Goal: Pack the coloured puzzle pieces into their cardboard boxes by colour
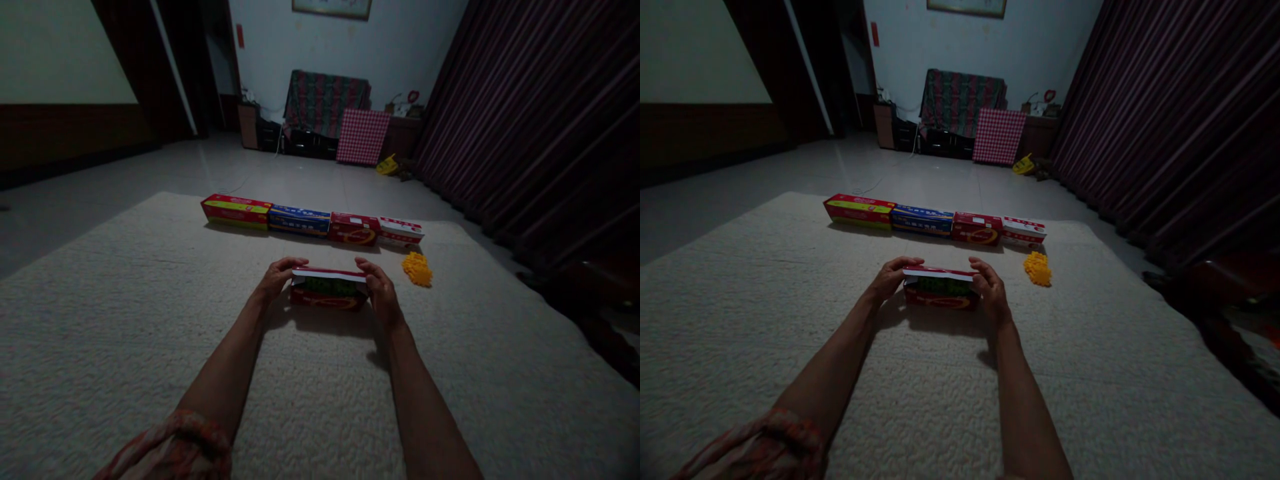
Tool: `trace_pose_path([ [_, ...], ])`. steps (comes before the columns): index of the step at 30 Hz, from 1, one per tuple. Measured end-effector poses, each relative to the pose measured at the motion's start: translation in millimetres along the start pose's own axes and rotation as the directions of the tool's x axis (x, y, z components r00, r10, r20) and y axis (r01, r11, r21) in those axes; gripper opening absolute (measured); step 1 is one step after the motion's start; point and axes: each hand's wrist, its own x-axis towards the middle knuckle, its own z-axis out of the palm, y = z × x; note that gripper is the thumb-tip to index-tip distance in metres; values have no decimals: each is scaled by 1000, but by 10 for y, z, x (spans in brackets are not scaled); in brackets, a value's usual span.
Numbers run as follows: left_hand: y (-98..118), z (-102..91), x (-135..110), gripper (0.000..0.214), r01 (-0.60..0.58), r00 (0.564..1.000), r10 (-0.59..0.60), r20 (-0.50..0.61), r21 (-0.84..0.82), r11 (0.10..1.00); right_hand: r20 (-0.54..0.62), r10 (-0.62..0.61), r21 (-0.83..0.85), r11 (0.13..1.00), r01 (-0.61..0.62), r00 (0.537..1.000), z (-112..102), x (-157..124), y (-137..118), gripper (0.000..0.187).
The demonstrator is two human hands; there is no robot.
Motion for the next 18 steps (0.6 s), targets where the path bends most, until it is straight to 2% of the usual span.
trace_pose_path([
  [4, 87, -18, -51, 24, 30, 999, -29, 14, -63, 998, -23, -25, -133, 991, 22, 999, 40, -5, 24, 23],
  [10, 215, -127, -119, 37, 82, 983, -59, 172, -130, 988, -39, -92, -215, 973, 82, 995, 44, -21, 97, 20],
  [18, 77, -93, -80, 28, -2, 988, -15, 156, 108, 994, -27, -138, -253, 959, 127, 990, 30, -14, 173, 18],
])
